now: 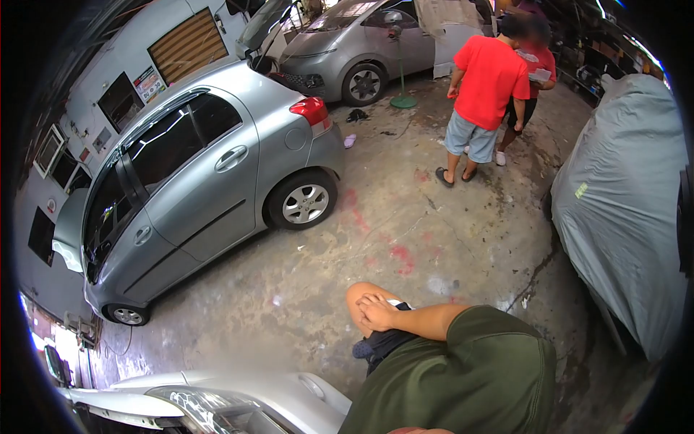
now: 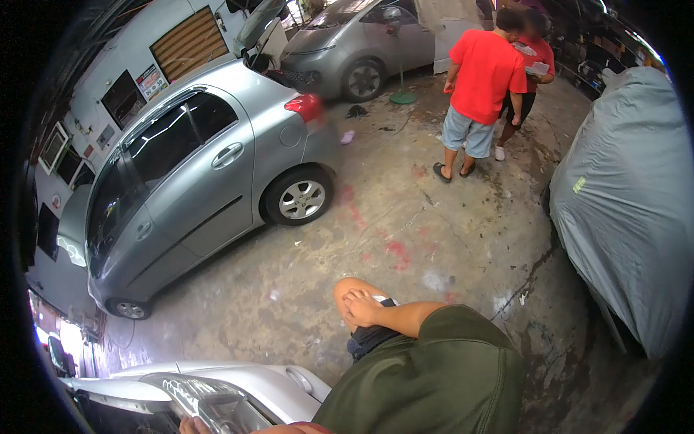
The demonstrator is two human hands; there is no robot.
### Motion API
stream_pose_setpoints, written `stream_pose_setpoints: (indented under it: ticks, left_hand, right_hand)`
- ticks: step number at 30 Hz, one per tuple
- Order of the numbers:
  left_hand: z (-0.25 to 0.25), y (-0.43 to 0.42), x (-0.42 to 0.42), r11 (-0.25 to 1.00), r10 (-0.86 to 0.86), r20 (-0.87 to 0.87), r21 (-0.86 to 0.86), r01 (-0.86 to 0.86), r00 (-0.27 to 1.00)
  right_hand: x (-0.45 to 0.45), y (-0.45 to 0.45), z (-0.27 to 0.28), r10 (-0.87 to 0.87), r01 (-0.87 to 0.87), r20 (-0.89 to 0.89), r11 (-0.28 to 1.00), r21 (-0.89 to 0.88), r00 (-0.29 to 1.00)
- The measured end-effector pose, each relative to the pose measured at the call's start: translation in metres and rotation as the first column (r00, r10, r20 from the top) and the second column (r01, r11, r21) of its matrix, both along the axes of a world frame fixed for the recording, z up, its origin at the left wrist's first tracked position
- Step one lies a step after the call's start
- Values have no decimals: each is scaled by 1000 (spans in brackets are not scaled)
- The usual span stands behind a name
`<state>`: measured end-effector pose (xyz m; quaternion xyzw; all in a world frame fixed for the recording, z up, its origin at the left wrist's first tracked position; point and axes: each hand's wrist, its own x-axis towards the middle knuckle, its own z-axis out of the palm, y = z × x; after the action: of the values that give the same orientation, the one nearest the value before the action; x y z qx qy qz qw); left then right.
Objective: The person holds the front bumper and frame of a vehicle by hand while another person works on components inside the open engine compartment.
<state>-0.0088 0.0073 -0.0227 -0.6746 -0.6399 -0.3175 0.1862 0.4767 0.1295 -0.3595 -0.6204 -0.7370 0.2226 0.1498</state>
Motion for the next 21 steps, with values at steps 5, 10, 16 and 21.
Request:
stream_pose_setpoints:
  ticks: [5,10,16,21]
  left_hand:
    - [2,0,1,999,-34,-11,11,34,999]
    - [9,-2,9,999,18,13,-42,-17,1000]
    - [5,-1,1,999,1,-1,-49,-1,1000]
    - [4,-3,1,999,6,-10,-54,-6,1000]
  right_hand:
    - [-1,2,-3,3,-3,2,999,32,1000]
    - [2,2,4,26,-26,24,1000,-2,999]
    - [3,-3,7,-11,13,-42,999,42,999]
    - [3,-4,-7,-35,40,-43,992,116,998]
